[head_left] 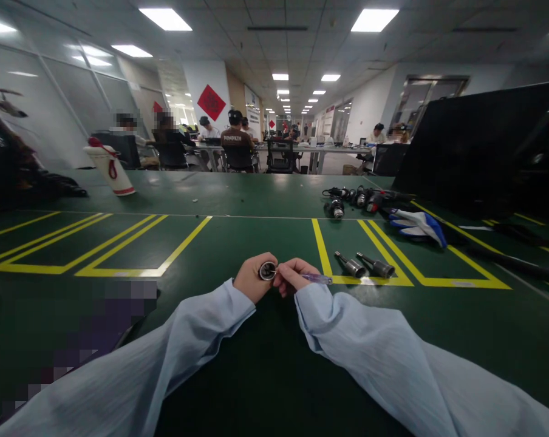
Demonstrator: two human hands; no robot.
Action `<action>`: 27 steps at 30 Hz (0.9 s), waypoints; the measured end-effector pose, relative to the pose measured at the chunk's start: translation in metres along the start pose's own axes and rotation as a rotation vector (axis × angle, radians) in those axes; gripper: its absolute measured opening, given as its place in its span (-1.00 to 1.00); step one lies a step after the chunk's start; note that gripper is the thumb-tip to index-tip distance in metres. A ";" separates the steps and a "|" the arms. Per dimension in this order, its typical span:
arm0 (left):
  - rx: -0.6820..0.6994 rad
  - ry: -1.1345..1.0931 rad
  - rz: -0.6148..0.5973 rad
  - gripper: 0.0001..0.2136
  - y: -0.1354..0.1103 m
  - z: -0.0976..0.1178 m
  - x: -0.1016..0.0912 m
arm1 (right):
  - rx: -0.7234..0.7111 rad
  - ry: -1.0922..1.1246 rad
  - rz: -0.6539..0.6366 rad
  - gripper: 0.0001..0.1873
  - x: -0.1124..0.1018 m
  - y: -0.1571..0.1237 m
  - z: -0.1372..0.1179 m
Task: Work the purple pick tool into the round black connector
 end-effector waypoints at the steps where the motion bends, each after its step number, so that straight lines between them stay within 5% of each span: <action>1: 0.000 0.010 -0.004 -0.96 0.000 0.000 0.000 | 0.005 0.015 -0.005 -0.75 0.000 0.000 0.001; 21: 0.066 0.074 0.003 -0.95 -0.008 0.007 -0.002 | 0.095 0.221 -0.087 -0.79 0.006 -0.007 -0.002; 27: 0.114 0.204 0.076 -0.93 -0.010 0.013 -0.004 | 0.024 -0.005 -0.037 -0.75 0.002 -0.011 -0.011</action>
Point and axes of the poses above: each hand's wrist, its own y-axis towards the middle knuckle, its own x-axis out of the palm, z = x × y, the point moved 7 cm from there along y, towards the middle knuckle, and after that the axes turned 14 degrees about -x, right-handed, at the moved point
